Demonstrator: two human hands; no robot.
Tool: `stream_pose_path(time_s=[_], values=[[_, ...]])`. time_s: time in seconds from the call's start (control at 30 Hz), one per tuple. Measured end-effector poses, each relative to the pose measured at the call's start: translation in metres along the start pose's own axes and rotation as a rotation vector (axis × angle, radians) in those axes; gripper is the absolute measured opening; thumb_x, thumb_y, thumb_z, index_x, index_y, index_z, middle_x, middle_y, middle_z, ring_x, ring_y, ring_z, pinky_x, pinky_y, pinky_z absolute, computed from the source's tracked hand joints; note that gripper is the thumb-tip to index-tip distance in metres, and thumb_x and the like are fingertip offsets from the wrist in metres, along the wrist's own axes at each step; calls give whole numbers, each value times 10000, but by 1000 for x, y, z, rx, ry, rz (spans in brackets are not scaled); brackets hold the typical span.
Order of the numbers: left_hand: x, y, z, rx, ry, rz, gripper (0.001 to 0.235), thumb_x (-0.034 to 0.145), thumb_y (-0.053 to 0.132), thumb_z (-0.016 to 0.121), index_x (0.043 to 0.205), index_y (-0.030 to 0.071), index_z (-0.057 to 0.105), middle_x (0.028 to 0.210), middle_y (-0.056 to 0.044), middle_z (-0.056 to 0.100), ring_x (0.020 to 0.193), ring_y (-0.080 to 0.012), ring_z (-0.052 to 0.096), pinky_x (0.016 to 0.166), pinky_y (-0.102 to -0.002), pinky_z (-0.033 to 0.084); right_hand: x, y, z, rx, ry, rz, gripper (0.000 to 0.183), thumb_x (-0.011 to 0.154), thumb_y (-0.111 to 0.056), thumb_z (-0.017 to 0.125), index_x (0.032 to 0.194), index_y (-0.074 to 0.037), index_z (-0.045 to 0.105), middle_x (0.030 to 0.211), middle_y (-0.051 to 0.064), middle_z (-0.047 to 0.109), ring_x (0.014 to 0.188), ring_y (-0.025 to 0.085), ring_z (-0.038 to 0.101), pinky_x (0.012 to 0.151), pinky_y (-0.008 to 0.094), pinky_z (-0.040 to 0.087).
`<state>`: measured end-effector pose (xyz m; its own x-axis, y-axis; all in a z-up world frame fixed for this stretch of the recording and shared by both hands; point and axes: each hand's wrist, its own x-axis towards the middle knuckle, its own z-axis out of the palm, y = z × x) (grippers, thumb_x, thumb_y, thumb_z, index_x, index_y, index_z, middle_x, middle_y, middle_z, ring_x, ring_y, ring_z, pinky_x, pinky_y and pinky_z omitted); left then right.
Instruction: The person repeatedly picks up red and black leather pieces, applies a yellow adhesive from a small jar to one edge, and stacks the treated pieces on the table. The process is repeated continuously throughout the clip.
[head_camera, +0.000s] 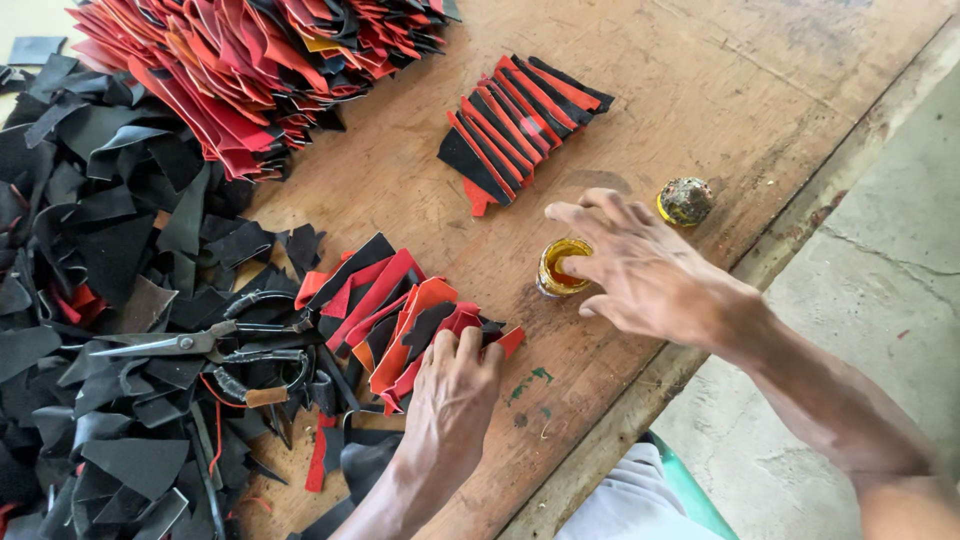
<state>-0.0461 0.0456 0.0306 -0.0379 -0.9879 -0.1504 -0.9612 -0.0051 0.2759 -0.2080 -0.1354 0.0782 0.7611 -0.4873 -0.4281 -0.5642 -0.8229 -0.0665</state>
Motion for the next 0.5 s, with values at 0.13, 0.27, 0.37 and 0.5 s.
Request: stream_pose_path(time_s=[0.13,0.27,0.37,0.5], values=[[0,-6,1,-89,103,75,365,603,-105,687,947,-2,623,978,-153,539,982,-335,529,843,-458,464,-1,2,-4,64,23,-38,454,808,-305,766,1244,-200,696,1622,54,224,1407,288,247,1212,475,240],[-5,-17,-6,-307,196,156,311,660,-136,643,915,38,681,869,-118,572,897,-320,551,784,-436,479,-20,15,8,-12,345,-151,469,727,-250,806,1169,-118,718,1563,130,316,1360,349,299,1159,491,314],[-7,-23,-20,-507,195,113,244,723,-147,641,867,44,689,846,-106,608,852,-283,604,739,-397,495,-31,21,19,1,506,-198,457,688,-250,828,1114,-106,747,1500,144,357,1302,360,343,1126,523,348],[-9,-31,-38,-870,317,62,278,753,-193,592,930,-1,689,974,-68,714,899,-184,715,793,-300,566,-48,24,19,37,743,-244,337,714,-282,831,1003,-131,744,1445,118,406,1268,338,409,1066,524,420]])
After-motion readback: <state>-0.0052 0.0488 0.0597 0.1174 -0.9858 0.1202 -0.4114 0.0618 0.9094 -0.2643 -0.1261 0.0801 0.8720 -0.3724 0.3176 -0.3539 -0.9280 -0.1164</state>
